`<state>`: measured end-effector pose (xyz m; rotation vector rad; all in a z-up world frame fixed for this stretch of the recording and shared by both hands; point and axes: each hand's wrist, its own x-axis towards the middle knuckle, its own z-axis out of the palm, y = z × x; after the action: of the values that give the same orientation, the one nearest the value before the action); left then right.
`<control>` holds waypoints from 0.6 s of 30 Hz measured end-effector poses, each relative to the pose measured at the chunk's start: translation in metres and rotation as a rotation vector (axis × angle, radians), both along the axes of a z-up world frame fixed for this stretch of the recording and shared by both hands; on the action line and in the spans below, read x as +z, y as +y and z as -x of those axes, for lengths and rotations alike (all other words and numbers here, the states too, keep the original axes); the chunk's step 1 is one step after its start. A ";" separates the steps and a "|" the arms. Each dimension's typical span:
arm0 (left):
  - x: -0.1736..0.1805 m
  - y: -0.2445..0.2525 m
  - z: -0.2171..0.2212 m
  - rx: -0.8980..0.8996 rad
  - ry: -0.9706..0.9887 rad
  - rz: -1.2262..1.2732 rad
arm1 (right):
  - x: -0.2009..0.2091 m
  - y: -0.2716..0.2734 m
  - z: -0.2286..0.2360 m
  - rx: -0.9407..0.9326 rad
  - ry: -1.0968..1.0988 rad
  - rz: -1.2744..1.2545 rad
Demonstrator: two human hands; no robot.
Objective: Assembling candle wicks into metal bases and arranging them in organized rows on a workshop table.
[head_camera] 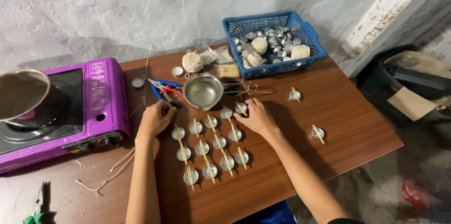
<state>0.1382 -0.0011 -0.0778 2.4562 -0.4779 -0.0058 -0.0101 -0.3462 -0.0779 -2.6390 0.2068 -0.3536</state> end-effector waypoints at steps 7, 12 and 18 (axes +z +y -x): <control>0.012 0.001 0.007 -0.023 -0.003 -0.034 | 0.018 -0.035 0.062 0.073 -0.158 0.008; 0.024 0.006 0.011 -0.008 -0.069 0.064 | 0.050 -0.104 0.150 -0.134 -0.257 -0.013; 0.104 -0.005 0.066 0.018 -0.262 -0.051 | 0.027 -0.192 0.209 -0.194 -0.031 -0.200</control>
<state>0.0727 -0.0062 0.0261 2.5226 -0.5741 0.3188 -0.2189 -0.5385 -0.0512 -2.4210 0.4653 -0.4142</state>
